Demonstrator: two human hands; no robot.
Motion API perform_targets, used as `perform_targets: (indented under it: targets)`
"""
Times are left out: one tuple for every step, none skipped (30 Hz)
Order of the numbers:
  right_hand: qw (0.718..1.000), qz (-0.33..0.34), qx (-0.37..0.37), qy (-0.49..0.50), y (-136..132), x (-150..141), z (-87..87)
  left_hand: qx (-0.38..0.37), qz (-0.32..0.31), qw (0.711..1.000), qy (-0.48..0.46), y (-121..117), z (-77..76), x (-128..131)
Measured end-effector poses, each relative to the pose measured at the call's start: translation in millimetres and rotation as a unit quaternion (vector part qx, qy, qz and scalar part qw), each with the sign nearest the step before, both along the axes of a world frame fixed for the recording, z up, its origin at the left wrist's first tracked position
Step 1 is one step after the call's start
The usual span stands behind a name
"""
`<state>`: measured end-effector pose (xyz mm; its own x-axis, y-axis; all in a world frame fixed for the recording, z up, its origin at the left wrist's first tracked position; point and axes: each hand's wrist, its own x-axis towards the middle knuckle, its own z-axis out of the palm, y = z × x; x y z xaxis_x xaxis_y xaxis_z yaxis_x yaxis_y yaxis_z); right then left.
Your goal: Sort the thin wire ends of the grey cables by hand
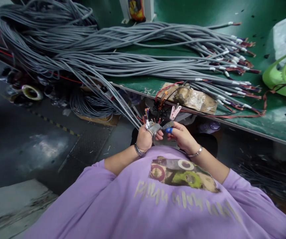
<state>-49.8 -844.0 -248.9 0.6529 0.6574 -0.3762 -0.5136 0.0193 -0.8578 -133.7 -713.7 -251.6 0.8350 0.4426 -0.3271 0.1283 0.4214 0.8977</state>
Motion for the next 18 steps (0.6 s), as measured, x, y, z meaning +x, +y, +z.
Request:
perform_targets:
  targets:
    - [1.000, 0.001, 0.003, 0.008, -1, 1, 0.7, 0.007, -0.010, 1.000, 0.003, 0, -0.2, -1]
    - [1.000, 0.002, 0.008, 0.014, -1, 3, 1.6, 0.016, -0.022, 1.000, 0.006, 0, -0.6, -1]
    - [1.000, 0.007, 0.016, 0.017, -1, 4, 2.6, 0.025, -0.035, 0.999, 0.009, 0, -1.4, -2]
    - [0.999, 0.015, 0.024, 0.015, 0, 4, 3.6, 0.035, -0.048, 0.998, 0.012, 0, -2.3, -3]
    - [0.999, 0.024, 0.032, 0.008, 1, 4, 4.4, 0.045, -0.059, 0.997, 0.015, 0, -3.3, -3]
    - [0.999, 0.030, 0.038, -0.002, 2, 4, 5.1, 0.055, -0.070, 0.996, 0.017, 0, -4.3, -4]
    - [0.998, 0.034, 0.042, -0.013, 4, 4, 5.7, 0.065, -0.078, 0.995, 0.017, 0, -5.3, -4]
    - [0.998, 0.035, 0.047, -0.024, 5, 3, 6.1, 0.074, -0.085, 0.993, 0.016, 1, -6.3, -4]
    - [0.998, 0.034, 0.051, -0.032, 7, 3, 6.6, 0.081, -0.090, 0.992, 0.015, 1, -7.2, -5]
    - [0.997, 0.032, 0.055, -0.037, 8, 2, 7.1, 0.086, -0.094, 0.992, 0.014, 1, -8.0, -5]
    - [0.997, 0.031, 0.060, -0.039, 8, 1, 7.8, 0.087, -0.095, 0.992, 0.014, 1, -8.8, -6]
    - [0.997, 0.032, 0.064, -0.036, 9, 0, 8.7, 0.085, -0.094, 0.992, 0.014, 1, -9.5, -6]
    - [0.997, 0.032, 0.069, -0.032, 10, -2, 9.8, 0.079, -0.091, 0.993, 0.013, 1, -10.1, -6]
    - [0.996, 0.031, 0.074, -0.027, 10, -3, 10.9, 0.072, -0.085, 0.994, 0.010, 0, -10.4, -5]
    - [0.996, 0.029, 0.082, -0.022, 11, -5, 12.0, 0.064, -0.077, 0.995, 0.007, 0, -10.5, -5]
    - [0.995, 0.025, 0.091, -0.015, 12, -7, 12.7, 0.057, -0.068, 0.996, 0.006, -1, -10.2, -4]
    - [0.995, 0.020, 0.102, -0.009, 13, -8, 12.8, 0.050, -0.058, 0.997, 0.005, -1, -9.5, -3]
    - [0.994, 0.015, 0.112, -0.002, 14, -9, 12.2, 0.044, -0.049, 0.998, 0.007, -2, -8.3, -1]
